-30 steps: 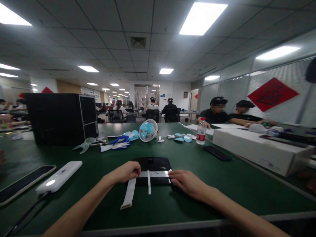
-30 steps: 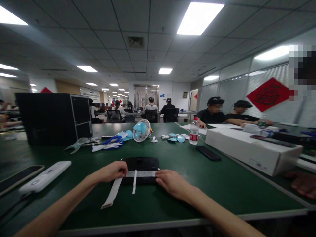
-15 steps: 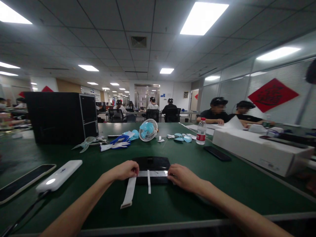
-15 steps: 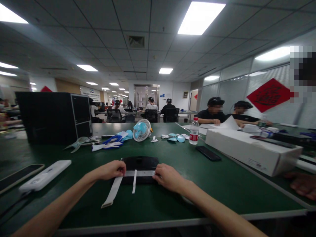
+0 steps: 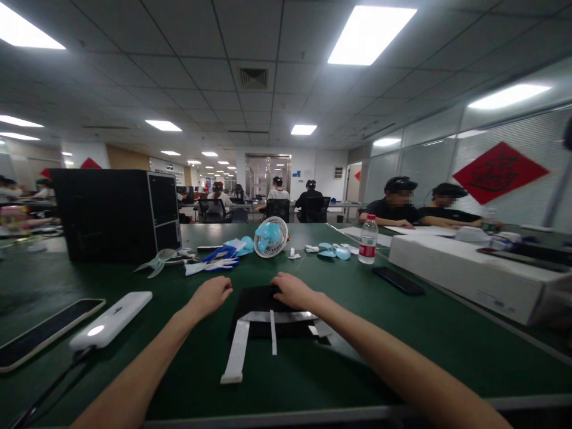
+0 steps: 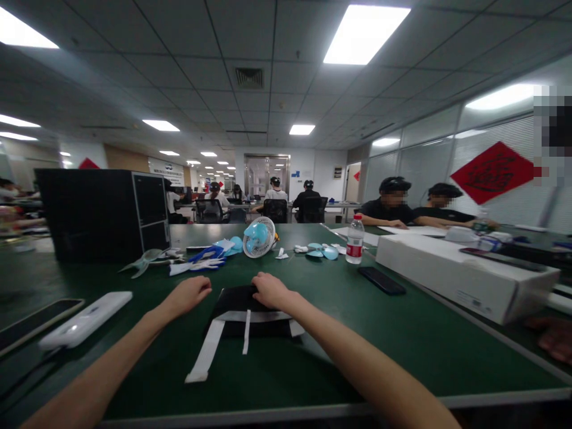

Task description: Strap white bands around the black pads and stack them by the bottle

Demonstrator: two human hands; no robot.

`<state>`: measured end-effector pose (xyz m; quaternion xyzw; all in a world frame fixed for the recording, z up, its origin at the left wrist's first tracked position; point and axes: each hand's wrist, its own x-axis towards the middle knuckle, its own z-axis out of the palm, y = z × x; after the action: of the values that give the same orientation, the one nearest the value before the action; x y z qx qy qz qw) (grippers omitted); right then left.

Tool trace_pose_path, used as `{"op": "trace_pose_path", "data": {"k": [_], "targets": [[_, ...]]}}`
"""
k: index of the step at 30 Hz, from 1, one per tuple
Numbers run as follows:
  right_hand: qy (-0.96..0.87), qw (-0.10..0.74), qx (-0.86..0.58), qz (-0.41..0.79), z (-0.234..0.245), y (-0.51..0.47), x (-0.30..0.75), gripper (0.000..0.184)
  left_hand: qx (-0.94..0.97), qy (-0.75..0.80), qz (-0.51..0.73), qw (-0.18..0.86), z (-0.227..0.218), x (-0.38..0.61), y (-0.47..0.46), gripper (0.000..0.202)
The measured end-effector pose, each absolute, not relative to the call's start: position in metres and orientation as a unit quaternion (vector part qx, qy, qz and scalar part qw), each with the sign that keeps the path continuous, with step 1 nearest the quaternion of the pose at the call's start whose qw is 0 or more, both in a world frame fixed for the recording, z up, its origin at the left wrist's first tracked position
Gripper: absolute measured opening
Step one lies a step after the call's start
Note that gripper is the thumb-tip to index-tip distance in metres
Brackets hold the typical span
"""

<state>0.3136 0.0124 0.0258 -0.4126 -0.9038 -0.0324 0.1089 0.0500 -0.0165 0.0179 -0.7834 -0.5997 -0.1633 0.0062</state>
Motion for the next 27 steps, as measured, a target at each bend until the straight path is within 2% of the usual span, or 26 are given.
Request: {"op": "trace_pose_path", "data": {"k": [4,11,17,20,27], "targets": [[-0.899,0.059,-0.432,-0.029,0.022,0.03,0.305,0.03,-0.778,-0.612,-0.14,0.006,0.008,0.035,-0.006,0.022],[-0.894,0.104,-0.435,-0.016,0.034,0.032,0.337,0.028,-0.786,-0.604,-0.127,0.014,0.001,0.033,-0.001,0.026],[-0.79,0.146,-0.594,-0.037,0.047,0.045,0.438,0.029,-0.787,-0.602,-0.131,-0.028,-0.008,0.03,0.007,0.028],[-0.692,0.139,-0.708,-0.041,0.046,0.051,0.498,0.026,-0.79,-0.598,-0.129,-0.034,-0.01,0.031,0.009,0.028],[-0.575,0.111,-0.81,-0.028,0.03,0.051,0.575,0.022,-0.794,-0.595,-0.126,-0.028,-0.013,0.033,0.007,0.03]]}}
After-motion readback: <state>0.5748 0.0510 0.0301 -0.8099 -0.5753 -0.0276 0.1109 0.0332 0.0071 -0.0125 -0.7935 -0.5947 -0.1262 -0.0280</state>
